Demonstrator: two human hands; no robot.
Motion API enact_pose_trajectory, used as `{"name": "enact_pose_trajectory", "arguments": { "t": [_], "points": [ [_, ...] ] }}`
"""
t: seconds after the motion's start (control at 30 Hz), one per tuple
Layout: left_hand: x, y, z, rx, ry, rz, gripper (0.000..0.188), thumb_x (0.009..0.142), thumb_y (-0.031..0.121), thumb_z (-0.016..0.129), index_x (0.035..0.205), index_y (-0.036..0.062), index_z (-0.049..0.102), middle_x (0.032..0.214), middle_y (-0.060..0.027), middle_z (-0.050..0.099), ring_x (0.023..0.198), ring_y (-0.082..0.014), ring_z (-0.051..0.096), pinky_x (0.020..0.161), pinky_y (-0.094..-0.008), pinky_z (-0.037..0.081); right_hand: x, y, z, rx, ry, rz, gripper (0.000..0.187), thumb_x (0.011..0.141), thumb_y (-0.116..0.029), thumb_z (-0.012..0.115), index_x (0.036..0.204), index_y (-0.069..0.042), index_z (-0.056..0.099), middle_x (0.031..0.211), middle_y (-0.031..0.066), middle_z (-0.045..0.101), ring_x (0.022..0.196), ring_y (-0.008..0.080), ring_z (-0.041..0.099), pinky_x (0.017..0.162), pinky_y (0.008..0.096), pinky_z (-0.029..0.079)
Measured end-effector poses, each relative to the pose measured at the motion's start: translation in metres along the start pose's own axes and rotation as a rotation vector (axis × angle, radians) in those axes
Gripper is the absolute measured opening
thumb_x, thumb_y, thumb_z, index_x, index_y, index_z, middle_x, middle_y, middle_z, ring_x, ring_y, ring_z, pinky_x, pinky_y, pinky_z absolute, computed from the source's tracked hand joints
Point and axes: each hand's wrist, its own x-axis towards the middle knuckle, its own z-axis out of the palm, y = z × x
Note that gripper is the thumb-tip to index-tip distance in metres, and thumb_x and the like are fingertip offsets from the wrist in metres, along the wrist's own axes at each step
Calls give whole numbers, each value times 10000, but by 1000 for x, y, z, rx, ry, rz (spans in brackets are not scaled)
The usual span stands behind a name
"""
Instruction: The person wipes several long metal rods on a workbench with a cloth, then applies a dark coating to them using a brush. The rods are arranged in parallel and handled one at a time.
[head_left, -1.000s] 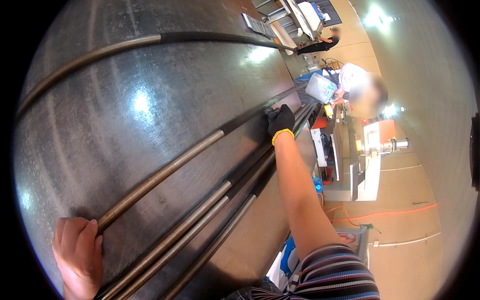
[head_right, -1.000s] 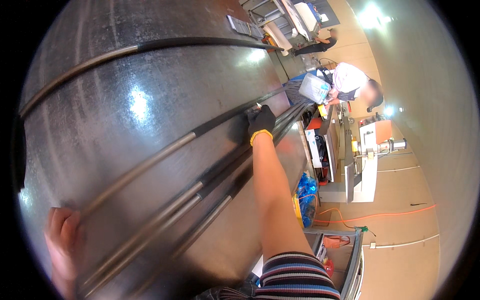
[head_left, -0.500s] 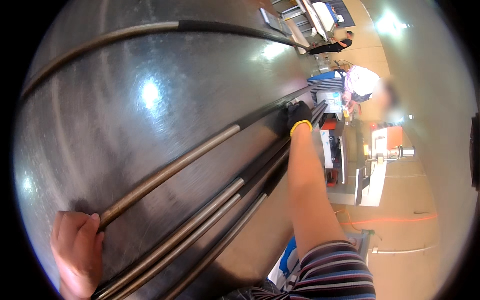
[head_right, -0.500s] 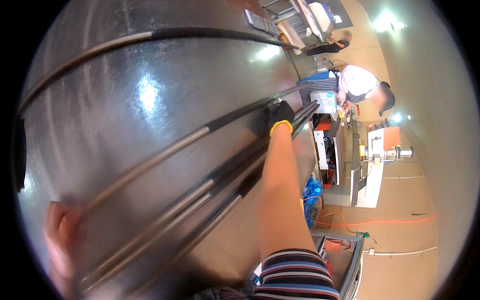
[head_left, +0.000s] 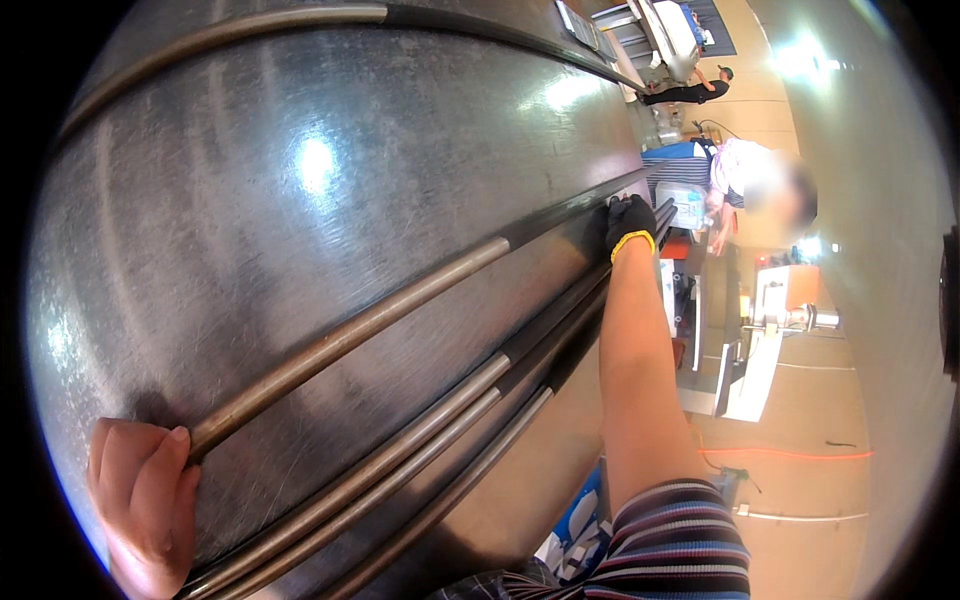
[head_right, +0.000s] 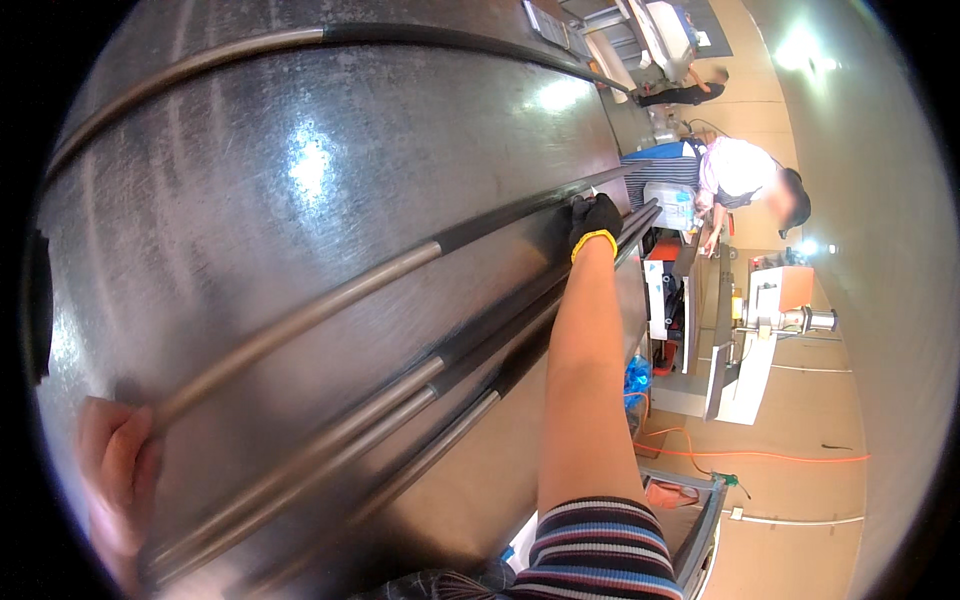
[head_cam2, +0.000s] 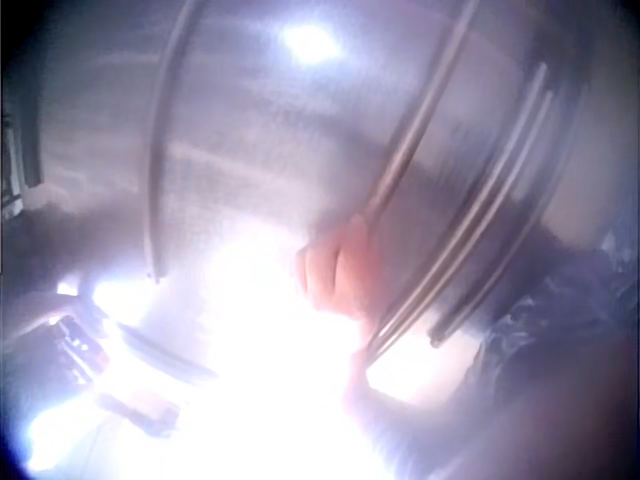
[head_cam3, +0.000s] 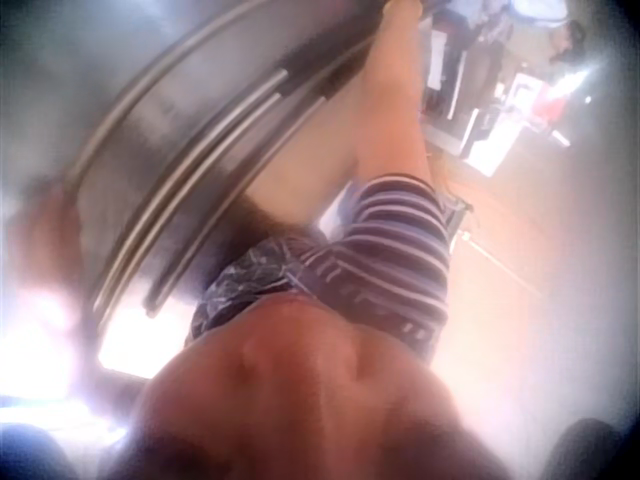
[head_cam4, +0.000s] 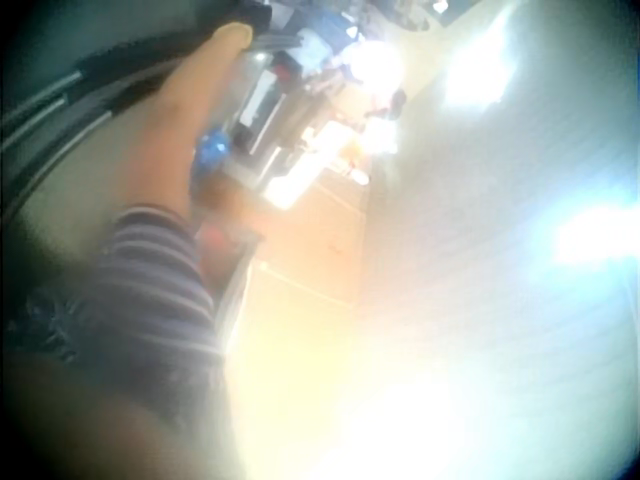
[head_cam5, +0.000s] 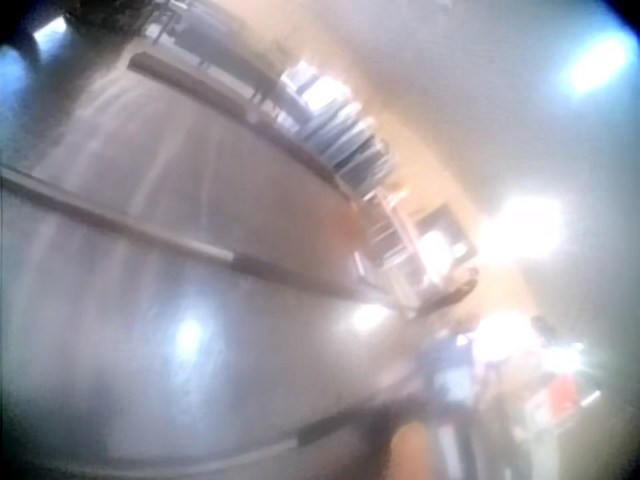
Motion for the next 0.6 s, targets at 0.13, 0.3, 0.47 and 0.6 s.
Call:
{"name": "enact_pose_trajectory", "arguments": {
  "t": [0.13, 0.3, 0.47, 0.6],
  "points": [
    [0, 1, 3, -1, 18, -19, 341, 630, -80, 629, 958, -10, 570, 815, -134, 492, 729, -284, 497, 624, -370, 398, -14, -18, -13, -125, 62, -93, 186, 843, -168, 579, 880, 9, 621, 786, 180, 647, 734, 337, 628, 640, 367, 503],
    [0, 3, 1, 13, 25, -34, 324, 626, -85, 621, 934, -2, 561, 802, -127, 482, 717, -286, 490, 619, -371, 396, -11, -19, -7, -42, 10, -54, 185, 815, -175, 608, 812, 10, 592, 736, 155, 642, 682, 259, 627, 638, 363, 494],
    [4, 1, 3, -31, 16, -28, 326, 620, -87, 617, 928, 3, 557, 791, -125, 473, 709, -287, 482, 610, -372, 389, 25, 96, 70, 455, 16, -106, 79, 899, -59, 493, 866, 9, 515, 644, 57, 500, 571, 148, 525, 430, 207, 441],
    [3, -1, 3, -31, 11, -22, 344, 616, -89, 620, 943, 3, 562, 791, -123, 473, 710, -288, 481, 611, -371, 387, 25, 107, 85, 258, 109, -261, 63, 910, -53, 481, 897, 8, 493, 662, 46, 477, 566, 116, 499, 406, 176, 426]
  ]
}}
